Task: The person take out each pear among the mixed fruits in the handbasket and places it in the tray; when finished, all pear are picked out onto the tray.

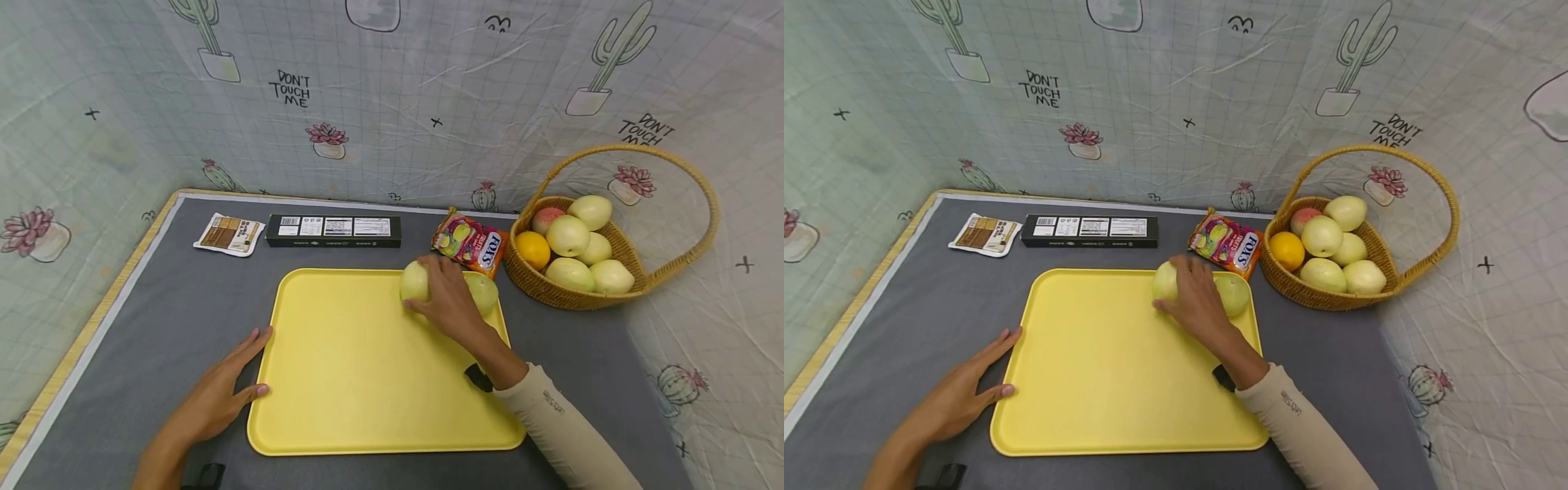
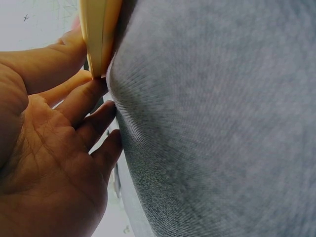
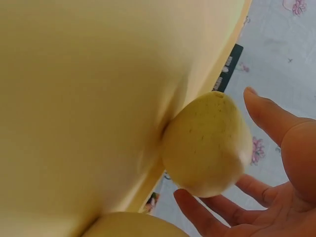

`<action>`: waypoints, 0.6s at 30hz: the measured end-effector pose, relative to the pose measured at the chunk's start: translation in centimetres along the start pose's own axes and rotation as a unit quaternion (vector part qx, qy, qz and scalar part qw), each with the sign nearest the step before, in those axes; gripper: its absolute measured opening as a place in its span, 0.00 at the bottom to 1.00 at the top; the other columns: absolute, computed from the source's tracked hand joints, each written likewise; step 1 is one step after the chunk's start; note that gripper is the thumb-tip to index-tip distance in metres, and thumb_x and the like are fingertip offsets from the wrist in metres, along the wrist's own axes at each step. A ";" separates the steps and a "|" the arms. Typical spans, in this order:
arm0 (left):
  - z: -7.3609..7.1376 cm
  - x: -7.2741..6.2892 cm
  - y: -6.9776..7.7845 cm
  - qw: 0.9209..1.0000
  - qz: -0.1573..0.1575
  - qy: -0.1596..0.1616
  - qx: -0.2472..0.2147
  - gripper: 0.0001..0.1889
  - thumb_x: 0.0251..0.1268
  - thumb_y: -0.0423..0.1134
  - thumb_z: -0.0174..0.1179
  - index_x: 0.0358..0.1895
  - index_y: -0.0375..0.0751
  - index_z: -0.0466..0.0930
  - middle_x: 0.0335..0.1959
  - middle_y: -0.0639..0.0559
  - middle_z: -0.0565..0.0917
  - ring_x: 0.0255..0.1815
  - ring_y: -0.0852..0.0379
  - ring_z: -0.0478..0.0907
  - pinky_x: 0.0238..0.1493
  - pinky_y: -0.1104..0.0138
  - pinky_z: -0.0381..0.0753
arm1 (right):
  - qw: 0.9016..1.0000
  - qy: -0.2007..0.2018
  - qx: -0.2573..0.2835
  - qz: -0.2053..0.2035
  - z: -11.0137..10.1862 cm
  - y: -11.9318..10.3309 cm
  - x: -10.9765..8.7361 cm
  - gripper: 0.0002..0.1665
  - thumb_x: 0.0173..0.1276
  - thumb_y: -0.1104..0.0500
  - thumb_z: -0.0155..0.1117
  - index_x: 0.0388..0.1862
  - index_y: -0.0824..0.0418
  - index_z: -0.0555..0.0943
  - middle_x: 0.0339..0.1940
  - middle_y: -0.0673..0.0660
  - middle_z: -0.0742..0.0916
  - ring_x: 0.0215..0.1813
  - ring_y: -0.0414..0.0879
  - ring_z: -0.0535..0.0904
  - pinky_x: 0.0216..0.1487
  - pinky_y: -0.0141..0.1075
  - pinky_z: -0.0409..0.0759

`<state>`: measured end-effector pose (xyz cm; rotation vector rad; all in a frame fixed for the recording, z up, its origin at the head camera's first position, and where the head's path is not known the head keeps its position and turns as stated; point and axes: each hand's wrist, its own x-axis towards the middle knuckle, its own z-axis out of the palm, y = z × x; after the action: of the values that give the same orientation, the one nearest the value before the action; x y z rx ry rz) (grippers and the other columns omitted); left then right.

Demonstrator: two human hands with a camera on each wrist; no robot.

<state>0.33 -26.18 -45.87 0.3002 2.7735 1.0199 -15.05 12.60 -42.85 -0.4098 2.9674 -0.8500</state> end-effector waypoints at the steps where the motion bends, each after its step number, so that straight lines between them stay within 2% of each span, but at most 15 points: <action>1: 0.0 0.0 0.0 1.000 0.000 0.000 -0.001 0.51 0.64 0.42 0.74 0.88 0.54 0.53 0.86 0.34 0.58 0.83 0.26 0.59 0.69 0.31 0.66 | 1.000 0.003 -0.006 -0.003 -0.1 0.0 -0.1 0.50 0.60 0.46 0.86 0.75 0.58 0.69 0.69 0.66 0.78 0.70 0.64 0.71 0.69 0.59 0.76; 5: 0.0 0.0 0.0 1.000 0.000 0.001 0.000 0.51 0.65 0.41 0.74 0.88 0.53 0.53 0.86 0.34 0.58 0.83 0.26 0.59 0.69 0.32 0.66 | 1.000 0.014 -0.013 -0.009 -0.8 -0.3 -0.4 0.52 0.60 0.45 0.85 0.77 0.58 0.69 0.71 0.66 0.77 0.72 0.64 0.70 0.72 0.60 0.74; 11: 0.2 0.0 -0.1 1.000 0.006 0.006 0.015 0.51 0.64 0.43 0.74 0.88 0.54 0.54 0.86 0.36 0.60 0.82 0.27 0.61 0.67 0.35 0.67 | 0.999 0.036 0.011 -0.022 -2.3 -0.5 -1.0 0.52 0.60 0.46 0.85 0.78 0.55 0.70 0.73 0.64 0.76 0.76 0.64 0.68 0.75 0.63 0.72; 18: 0.2 0.0 -0.1 1.000 0.005 0.007 0.009 0.51 0.65 0.43 0.74 0.87 0.54 0.54 0.86 0.35 0.60 0.82 0.27 0.61 0.68 0.34 0.67 | 0.997 0.076 0.014 -0.027 -4.5 0.4 -1.2 0.50 0.62 0.46 0.84 0.79 0.56 0.70 0.71 0.65 0.77 0.74 0.64 0.68 0.74 0.63 0.70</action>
<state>0.41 -26.11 -46.08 0.3099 2.7983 1.0024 -14.41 15.58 -39.34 -0.4452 3.0901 -0.9688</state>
